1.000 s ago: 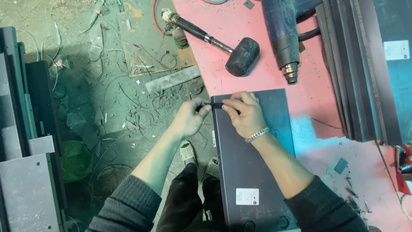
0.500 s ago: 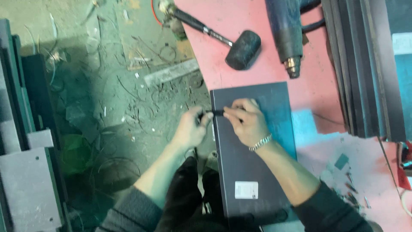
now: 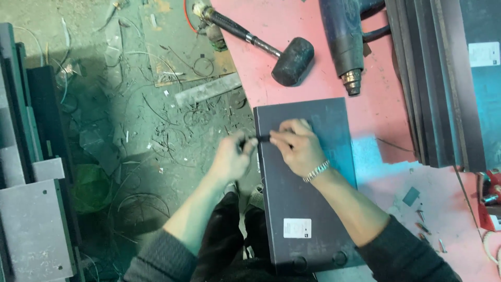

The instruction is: Applying adhesive edge banding to the sides of wooden panels using a heat gun and a mallet for pressure.

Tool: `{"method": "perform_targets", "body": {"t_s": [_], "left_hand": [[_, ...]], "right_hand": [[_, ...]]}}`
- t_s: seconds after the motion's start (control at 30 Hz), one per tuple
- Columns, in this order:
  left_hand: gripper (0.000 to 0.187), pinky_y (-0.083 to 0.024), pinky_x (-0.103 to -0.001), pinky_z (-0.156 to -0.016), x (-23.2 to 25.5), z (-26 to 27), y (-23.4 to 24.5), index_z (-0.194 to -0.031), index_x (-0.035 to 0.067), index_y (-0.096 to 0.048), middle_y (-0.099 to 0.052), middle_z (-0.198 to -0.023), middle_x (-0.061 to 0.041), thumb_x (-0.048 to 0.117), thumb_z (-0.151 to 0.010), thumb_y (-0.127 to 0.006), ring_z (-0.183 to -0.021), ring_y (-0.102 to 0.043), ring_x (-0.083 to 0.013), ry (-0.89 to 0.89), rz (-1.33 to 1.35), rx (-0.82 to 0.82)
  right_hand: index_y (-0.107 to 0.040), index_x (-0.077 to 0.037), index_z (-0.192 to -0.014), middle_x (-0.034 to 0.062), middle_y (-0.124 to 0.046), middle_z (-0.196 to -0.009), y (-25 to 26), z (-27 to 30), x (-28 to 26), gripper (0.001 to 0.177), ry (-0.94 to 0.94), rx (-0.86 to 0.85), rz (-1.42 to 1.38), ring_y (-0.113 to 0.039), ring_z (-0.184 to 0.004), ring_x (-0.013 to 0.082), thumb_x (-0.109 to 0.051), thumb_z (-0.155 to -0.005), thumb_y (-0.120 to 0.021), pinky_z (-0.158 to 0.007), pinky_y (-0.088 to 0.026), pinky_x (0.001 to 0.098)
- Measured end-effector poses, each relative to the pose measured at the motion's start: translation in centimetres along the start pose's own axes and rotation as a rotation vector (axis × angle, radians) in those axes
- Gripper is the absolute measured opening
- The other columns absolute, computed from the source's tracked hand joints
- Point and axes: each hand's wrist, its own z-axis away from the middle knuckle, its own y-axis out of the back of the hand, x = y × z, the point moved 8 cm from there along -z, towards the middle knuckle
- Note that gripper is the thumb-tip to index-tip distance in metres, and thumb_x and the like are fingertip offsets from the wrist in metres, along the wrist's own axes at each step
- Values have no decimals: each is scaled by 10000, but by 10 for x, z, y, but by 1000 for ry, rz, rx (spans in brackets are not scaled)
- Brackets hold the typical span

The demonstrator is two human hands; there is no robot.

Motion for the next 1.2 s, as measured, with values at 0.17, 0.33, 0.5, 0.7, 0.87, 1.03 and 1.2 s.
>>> {"method": "perform_targets", "body": {"t_s": [0.17,0.33,0.5,0.7,0.87,1.03,1.2], "left_hand": [[287,-546,-404,-620,-4,24,-4,-860,28,-681,-655,-758,-142,275,-1003,-655,-729,-686,-310,34,-39,-46],[290,-526,-392,-649,-5,42,-12,-807,32,-687,-636,-747,-140,247,-998,-648,-727,-652,-296,15,9,-34],[295,-528,-378,-638,-2,75,-17,-784,31,-689,-637,-746,-132,219,-1006,-641,-724,-646,-309,19,36,-46],[278,-521,-414,-671,-12,108,-26,-772,7,-646,-623,-720,-180,182,-988,-646,-732,-644,-390,-44,37,-48],[219,-543,-388,-798,-18,142,-42,-996,37,-697,-683,-910,-102,222,-1018,-582,-855,-656,-236,-5,96,-120],[198,-547,-368,-851,-27,150,-43,-1005,85,-700,-725,-972,-80,246,-1013,-584,-915,-667,-215,162,115,-164],[227,-493,-300,-654,-30,130,4,-1043,82,-755,-671,-786,-41,251,-1007,-607,-700,-574,-154,384,515,108]], "right_hand": [[-849,-161,-1010,27,-688,-852,6,21,-15,135,-42,-35,-65,-649,-759,221,-125,-928,-748,-735,-539,318],[-836,-144,-988,37,-687,-868,7,34,-23,110,17,-47,-62,-649,-757,231,-132,-935,-741,-724,-533,308],[-838,-152,-1018,28,-690,-877,10,59,-35,139,11,-86,-81,-656,-777,224,-132,-939,-725,-744,-537,311],[-827,-124,-1033,50,-692,-893,14,82,-53,154,48,-155,-103,-662,-785,251,-97,-933,-714,-742,-546,346],[-780,-161,-1104,33,-686,-970,7,122,-55,234,84,-263,-79,-595,-874,217,-121,-874,-795,-802,-450,381],[-797,-255,-1102,-14,-696,-1102,9,131,-43,216,-53,-307,-4,-546,-992,224,-218,-897,-737,-892,-406,385],[-703,-153,-1296,58,-662,-1251,21,136,-69,471,-233,-254,165,-564,-1147,269,-428,-915,-671,-1033,-408,465]]}}
